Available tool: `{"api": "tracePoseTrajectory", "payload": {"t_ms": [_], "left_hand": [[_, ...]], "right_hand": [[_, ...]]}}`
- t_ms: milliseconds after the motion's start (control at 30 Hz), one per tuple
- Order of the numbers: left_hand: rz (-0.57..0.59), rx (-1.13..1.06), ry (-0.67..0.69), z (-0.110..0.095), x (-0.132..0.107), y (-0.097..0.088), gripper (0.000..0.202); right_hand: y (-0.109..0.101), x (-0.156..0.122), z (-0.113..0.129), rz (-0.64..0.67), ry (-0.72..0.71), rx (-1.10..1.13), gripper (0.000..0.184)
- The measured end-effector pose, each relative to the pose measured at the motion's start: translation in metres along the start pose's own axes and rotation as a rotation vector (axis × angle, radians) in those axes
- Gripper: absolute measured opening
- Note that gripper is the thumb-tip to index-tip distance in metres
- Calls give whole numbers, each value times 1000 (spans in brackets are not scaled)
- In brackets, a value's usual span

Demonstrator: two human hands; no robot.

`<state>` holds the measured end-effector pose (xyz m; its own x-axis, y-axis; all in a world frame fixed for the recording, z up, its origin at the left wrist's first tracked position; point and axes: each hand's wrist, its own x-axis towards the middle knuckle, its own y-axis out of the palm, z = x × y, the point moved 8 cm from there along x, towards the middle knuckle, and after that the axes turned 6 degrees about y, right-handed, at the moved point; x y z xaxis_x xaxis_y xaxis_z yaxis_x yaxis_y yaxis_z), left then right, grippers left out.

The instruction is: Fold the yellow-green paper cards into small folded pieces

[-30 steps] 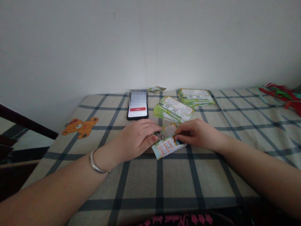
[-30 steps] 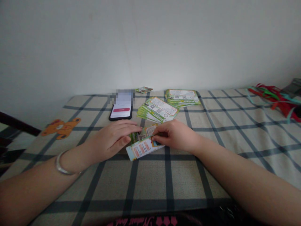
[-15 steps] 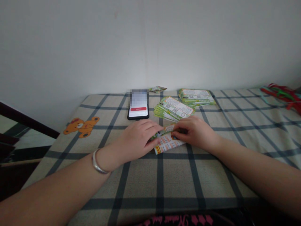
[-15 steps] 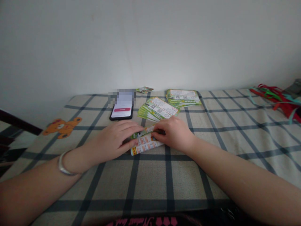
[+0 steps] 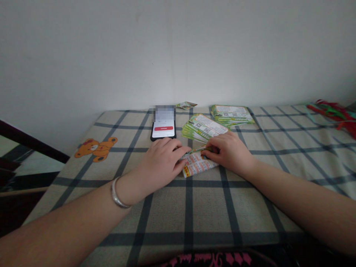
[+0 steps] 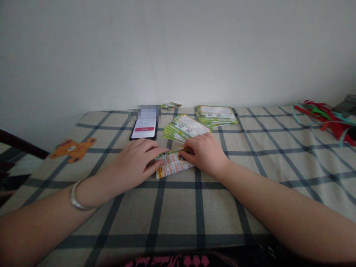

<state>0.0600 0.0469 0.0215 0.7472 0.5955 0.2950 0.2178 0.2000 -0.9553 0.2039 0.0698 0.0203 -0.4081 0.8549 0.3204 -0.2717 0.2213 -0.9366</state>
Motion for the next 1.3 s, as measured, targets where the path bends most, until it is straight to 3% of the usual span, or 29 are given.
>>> {"api": "tracePoseTrajectory", "payload": {"t_ms": [133, 433, 967, 1300], "left_hand": [[-26, -55, 71, -3, 0, 2, 24], [2, -72, 53, -5, 2, 2, 23], [-8, -105, -122, 10, -1, 10, 35], [-33, -190, -147, 11, -2, 12, 34]], "right_hand": [[-2, 0, -1, -22, 15, -24, 28], [-1, 0, -7, -34, 45, -10, 22], [3, 1, -9, -100, -37, 91, 16], [4, 0, -6, -105, -74, 103, 16]]}}
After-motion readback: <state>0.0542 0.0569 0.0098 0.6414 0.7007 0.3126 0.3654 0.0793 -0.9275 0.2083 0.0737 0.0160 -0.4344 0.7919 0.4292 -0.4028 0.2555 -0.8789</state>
